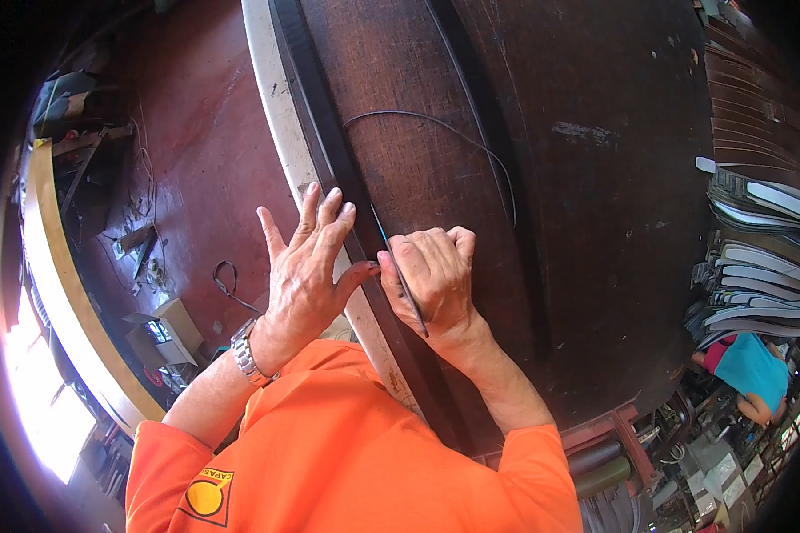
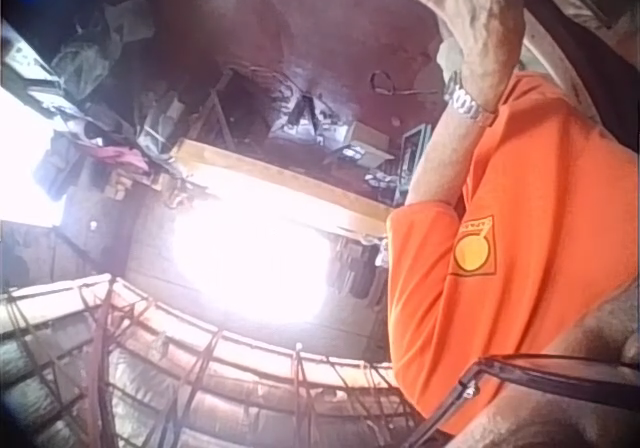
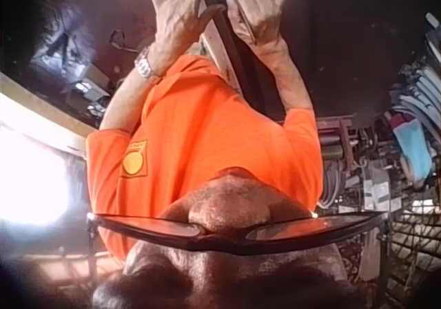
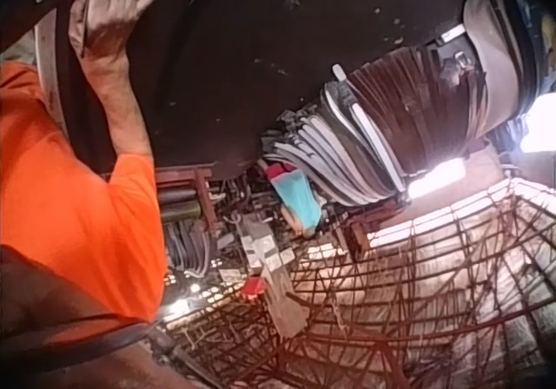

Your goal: Marking a leather strip using a template and then cutting it precisely with a utility knife.

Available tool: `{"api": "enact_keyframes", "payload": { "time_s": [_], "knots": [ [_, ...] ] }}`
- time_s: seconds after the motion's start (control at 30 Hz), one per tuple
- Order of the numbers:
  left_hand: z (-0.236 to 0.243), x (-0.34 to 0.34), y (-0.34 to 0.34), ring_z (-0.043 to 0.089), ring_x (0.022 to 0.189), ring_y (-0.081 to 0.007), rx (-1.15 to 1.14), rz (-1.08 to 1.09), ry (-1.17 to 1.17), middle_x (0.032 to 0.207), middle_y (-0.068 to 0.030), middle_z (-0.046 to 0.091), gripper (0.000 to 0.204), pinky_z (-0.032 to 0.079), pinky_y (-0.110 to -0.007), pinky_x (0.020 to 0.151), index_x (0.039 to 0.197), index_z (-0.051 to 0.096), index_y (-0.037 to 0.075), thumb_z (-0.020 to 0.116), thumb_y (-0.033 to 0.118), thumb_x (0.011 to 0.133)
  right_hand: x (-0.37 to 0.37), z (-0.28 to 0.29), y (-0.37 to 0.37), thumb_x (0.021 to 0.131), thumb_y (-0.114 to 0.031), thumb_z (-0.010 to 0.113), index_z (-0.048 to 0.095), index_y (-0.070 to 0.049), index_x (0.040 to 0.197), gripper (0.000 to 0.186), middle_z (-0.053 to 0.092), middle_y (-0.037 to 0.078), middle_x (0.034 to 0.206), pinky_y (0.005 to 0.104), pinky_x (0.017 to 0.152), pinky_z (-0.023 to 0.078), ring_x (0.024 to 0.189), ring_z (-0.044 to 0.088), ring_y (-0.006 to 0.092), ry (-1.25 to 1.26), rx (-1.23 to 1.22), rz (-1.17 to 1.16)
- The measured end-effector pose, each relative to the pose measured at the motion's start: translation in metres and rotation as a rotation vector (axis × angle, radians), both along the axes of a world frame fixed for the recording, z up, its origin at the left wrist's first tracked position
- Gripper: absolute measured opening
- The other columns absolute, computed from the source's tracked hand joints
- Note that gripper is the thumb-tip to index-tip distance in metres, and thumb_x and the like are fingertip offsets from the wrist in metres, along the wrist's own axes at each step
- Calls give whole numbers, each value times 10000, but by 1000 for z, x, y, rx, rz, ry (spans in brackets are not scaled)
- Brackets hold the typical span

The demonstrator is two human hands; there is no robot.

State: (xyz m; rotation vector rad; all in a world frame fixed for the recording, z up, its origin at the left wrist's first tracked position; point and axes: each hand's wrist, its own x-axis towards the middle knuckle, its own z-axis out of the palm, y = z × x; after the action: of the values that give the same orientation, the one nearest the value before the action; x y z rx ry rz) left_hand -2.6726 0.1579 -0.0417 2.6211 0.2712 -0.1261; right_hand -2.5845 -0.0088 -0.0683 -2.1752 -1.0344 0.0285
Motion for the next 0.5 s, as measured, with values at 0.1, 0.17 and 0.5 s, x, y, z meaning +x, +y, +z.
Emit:
{"api": "enact_keyframes", "payload": {
  "time_s": [0.1, 0.17, 0.5],
  "knots": [
    [1, 1, 0, 290, 1505, -318, -12, 3, 17, 1483, -160, 507, 724, -14, -717, 1157, 1409, 512, 77, 824, 275, 787, 4, -1, 5, 886, -143, 689, 635, -54, 932, 114, 620, 61, 796, 411, 775, 368, 755, 583, 224, -4, 0, -3],
    [1, 1, 0, 289, 1506, -314, 0, 7, 28, 1490, -151, 500, 729, -5, -713, 1160, 1405, 518, 84, 836, 248, 770, 6, -2, 9, 890, -145, 684, 636, -54, 930, 111, 617, 59, 794, 411, 774, 366, 752, 580, 224, -6, 3, -2],
    [2, 1, -2, 289, 1504, -328, -29, 27, 30, 1493, -154, 491, 716, 16, -714, 1161, 1388, 529, 87, 842, 229, 761, 6, -3, 12, 893, -141, 669, 640, -47, 927, 104, 621, 63, 797, 413, 777, 368, 742, 579, 226, -18, 9, -17]
  ]
}}
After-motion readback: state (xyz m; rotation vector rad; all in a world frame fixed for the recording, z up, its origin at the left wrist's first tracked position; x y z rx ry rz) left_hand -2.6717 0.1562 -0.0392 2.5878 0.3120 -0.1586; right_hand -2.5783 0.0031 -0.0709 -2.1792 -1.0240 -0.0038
